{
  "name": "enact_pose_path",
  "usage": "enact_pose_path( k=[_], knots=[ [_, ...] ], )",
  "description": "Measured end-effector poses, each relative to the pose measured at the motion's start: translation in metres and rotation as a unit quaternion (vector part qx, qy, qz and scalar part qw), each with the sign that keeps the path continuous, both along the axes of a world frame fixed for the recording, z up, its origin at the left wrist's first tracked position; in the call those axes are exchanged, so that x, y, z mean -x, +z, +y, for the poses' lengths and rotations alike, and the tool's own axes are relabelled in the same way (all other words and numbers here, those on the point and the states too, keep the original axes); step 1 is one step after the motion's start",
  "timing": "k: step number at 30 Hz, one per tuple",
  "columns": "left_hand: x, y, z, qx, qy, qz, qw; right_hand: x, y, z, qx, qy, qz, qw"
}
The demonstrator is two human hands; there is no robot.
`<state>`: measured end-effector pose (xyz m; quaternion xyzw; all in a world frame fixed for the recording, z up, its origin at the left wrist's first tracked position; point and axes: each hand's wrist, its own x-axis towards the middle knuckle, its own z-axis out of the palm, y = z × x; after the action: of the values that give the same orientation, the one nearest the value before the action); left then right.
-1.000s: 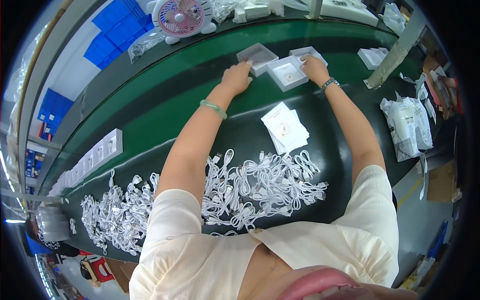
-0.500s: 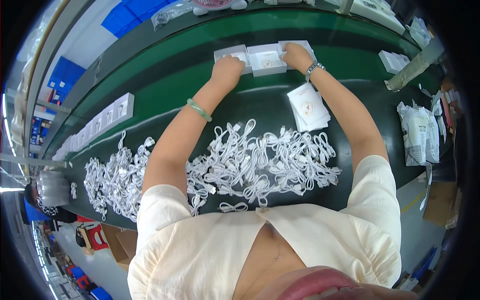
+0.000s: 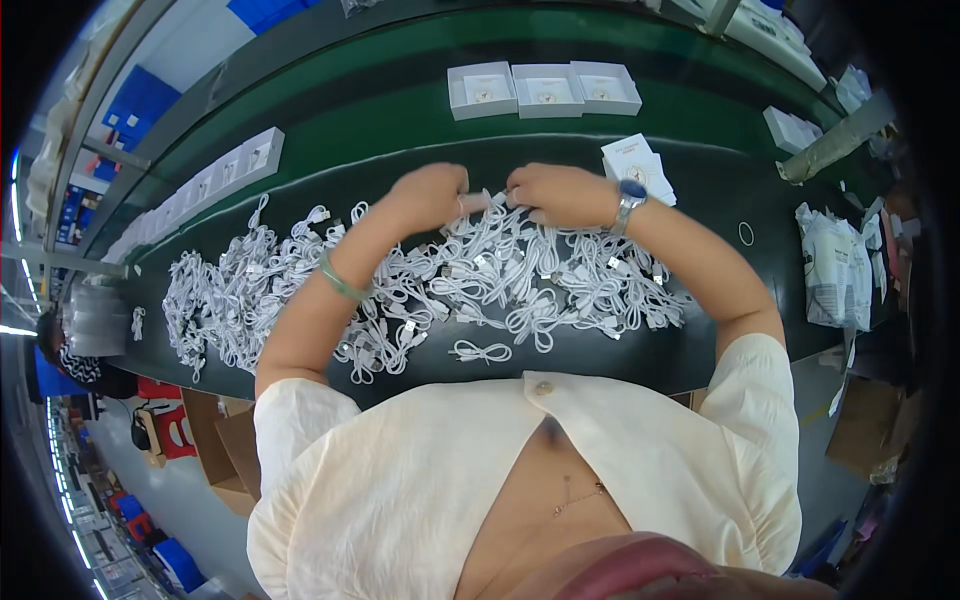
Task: The person packages items on an assembly line by placing coiled USB cables and instruction cards into product boxes by hand.
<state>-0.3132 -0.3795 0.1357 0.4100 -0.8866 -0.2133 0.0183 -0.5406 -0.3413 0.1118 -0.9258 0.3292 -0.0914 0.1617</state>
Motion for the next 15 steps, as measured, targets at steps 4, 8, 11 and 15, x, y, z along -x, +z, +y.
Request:
enact_pose_path(
  k=[4, 8, 11, 15],
  knots=[
    [-0.001, -0.017, 0.006, -0.080, 0.020, 0.027, 0.996, 0.000, 0.010, 0.001, 0.002, -0.020, 0.062, 0.998],
    [-0.018, -0.028, -0.007, -0.200, 0.025, 0.155, 0.967, 0.018, 0.034, -0.012, 0.017, -0.050, 0.123, 0.991],
    [-0.031, -0.028, -0.021, -0.250, 0.048, 0.207, 0.945, 0.028, 0.048, -0.028, -0.095, -0.155, 0.000, 0.983],
    [-0.032, -0.022, -0.035, -0.230, 0.103, 0.261, 0.932, 0.037, 0.034, -0.079, -0.153, -0.273, -0.122, 0.942]
  ],
)
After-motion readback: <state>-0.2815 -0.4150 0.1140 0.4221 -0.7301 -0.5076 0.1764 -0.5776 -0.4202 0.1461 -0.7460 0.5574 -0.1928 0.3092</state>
